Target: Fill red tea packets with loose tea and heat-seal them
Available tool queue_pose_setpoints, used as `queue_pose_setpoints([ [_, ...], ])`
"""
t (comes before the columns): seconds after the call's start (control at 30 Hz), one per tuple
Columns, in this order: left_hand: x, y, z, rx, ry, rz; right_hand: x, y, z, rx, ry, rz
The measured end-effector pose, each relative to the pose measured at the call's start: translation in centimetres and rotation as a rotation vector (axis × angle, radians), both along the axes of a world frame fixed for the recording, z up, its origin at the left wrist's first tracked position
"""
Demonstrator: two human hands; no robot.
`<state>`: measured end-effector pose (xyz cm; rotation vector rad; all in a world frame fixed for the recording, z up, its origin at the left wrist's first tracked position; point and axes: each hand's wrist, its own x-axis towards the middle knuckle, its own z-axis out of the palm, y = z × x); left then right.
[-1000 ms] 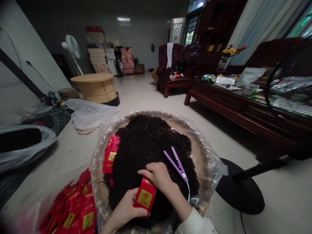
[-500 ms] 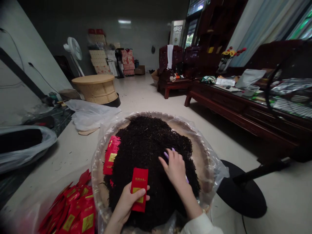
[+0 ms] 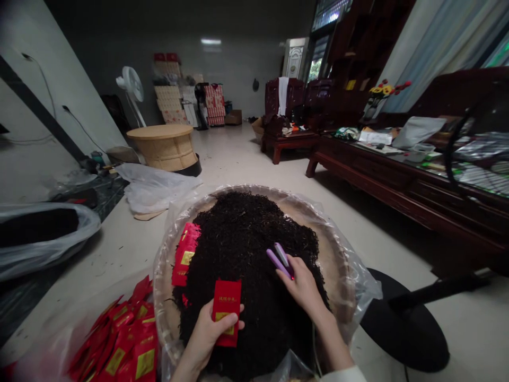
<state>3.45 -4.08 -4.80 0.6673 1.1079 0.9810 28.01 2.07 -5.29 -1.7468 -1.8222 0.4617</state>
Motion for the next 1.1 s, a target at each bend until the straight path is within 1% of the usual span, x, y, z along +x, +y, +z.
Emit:
queue_pose_setpoints([
  [0.07,0.0,0.1,0.0,0.012,0.029,-0.017,-0.5,-0.7,2.6,-0.059,0.150,0.238],
  [0.1,0.0,0.1,0.0,0.018,0.045,-0.025,-1.0,-1.1,4.0,-0.109,0.191,0.333],
  [0.17,0.1,0.2,0.0,0.030,0.074,-0.048,-2.3,-1.8,6.4,-0.191,0.201,0.486],
  [0.23,0.2,0.2,0.0,0.044,0.092,-0.080,-3.8,-2.2,8.1,-0.237,0.158,0.565],
  [0.3,0.3,0.1,0.0,0.052,0.097,-0.103,-5.2,-2.3,8.9,-0.265,0.136,0.602],
  [0.47,0.1,-0.2,0.3,0.014,0.110,-0.095,-6.9,-2.2,8.9,-0.234,0.141,0.606],
  [0.73,0.1,-0.1,0.5,-0.001,0.091,-0.080,-7.3,-2.4,9.4,-0.214,0.075,0.594],
  [0.83,0.1,-0.1,0.2,-0.006,0.101,-0.078,-7.3,-2.4,9.2,-0.225,0.091,0.589],
  [1.0,-0.2,0.0,-1.0,0.035,0.106,-0.065,-6.5,-2.4,8.6,-0.218,0.110,0.565],
  [1.1,-0.3,0.0,-1.4,0.045,0.102,-0.079,-6.0,-2.3,8.4,-0.209,0.117,0.525],
])
